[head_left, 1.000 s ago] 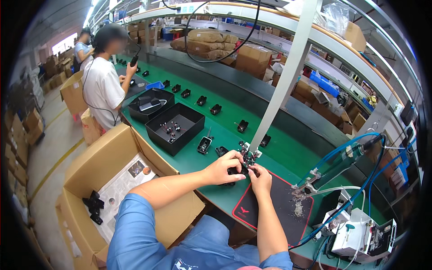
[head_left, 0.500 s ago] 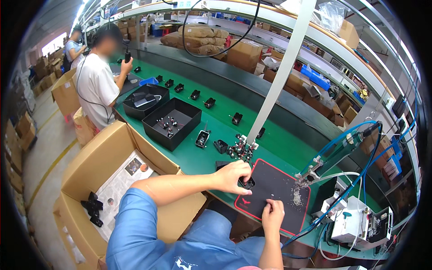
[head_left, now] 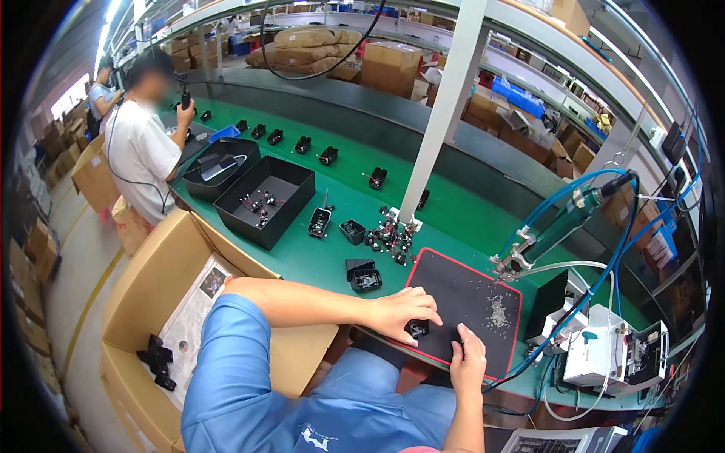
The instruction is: Manually assemble components and use a pneumatic screw driver to fasten parts on an assembly line.
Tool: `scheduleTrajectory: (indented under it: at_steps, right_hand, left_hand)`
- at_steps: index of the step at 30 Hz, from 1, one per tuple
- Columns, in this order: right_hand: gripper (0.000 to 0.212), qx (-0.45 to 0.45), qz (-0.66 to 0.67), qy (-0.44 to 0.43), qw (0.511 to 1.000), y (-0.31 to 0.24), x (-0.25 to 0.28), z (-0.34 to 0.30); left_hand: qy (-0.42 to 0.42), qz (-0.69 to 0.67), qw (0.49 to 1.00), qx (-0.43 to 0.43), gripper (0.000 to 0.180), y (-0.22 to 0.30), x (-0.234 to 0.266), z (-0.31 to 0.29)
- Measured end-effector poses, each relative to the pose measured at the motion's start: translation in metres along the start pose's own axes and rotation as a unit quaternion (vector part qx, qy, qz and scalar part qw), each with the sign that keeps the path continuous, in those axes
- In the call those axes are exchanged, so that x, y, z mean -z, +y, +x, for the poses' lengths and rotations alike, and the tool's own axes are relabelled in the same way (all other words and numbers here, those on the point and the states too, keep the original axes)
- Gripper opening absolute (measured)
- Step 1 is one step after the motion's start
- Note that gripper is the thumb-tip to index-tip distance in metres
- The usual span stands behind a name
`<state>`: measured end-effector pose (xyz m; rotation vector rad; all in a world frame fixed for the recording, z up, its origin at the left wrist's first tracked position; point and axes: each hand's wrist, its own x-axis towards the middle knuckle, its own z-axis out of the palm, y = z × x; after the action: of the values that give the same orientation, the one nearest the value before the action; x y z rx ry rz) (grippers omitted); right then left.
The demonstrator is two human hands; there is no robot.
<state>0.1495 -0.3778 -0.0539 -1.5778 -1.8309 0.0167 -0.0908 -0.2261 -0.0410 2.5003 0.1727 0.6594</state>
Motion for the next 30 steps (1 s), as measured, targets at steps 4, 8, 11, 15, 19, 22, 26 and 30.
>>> scheduleTrajectory:
  at_steps: [4,8,11,15,19,22,26,30]
  right_hand:
    - [0.052,-0.029,-0.01,-0.051,0.998,-0.003,0.007,-0.005]
    - [0.039,0.006,0.028,-0.056,0.998,-0.003,0.002,0.022]
    - [0.042,-0.085,0.082,0.023,0.993,-0.005,-0.005,0.023]
    - [0.05,-0.13,0.012,0.053,0.99,-0.009,-0.002,0.015]
    - [0.049,-0.186,-0.012,0.035,0.982,-0.019,-0.003,0.021]
    - [0.036,-0.165,-0.03,0.047,0.985,-0.016,-0.01,0.024]
    - [0.027,-0.139,-0.008,0.025,0.99,-0.013,-0.003,0.018]
    - [0.033,-0.109,0.019,-0.014,0.994,-0.002,0.01,0.013]
  left_hand:
    - [0.022,-0.1,0.995,0.014,0.066,-0.01,-0.023,0.012]
    - [0.064,-0.055,0.996,0.0,0.066,-0.019,-0.007,0.013]
    - [0.085,0.051,0.992,0.072,0.068,-0.014,0.004,0.004]
    - [0.054,0.036,0.994,0.087,0.07,-0.02,-0.005,0.008]
    - [0.103,0.069,0.983,0.138,0.078,-0.005,-0.008,0.003]
    - [0.08,0.066,0.982,0.159,0.074,-0.005,-0.011,0.001]
    - [0.073,0.017,0.987,0.139,0.067,-0.013,-0.014,-0.003]
    - [0.079,-0.041,0.99,0.108,0.069,-0.022,-0.017,-0.004]
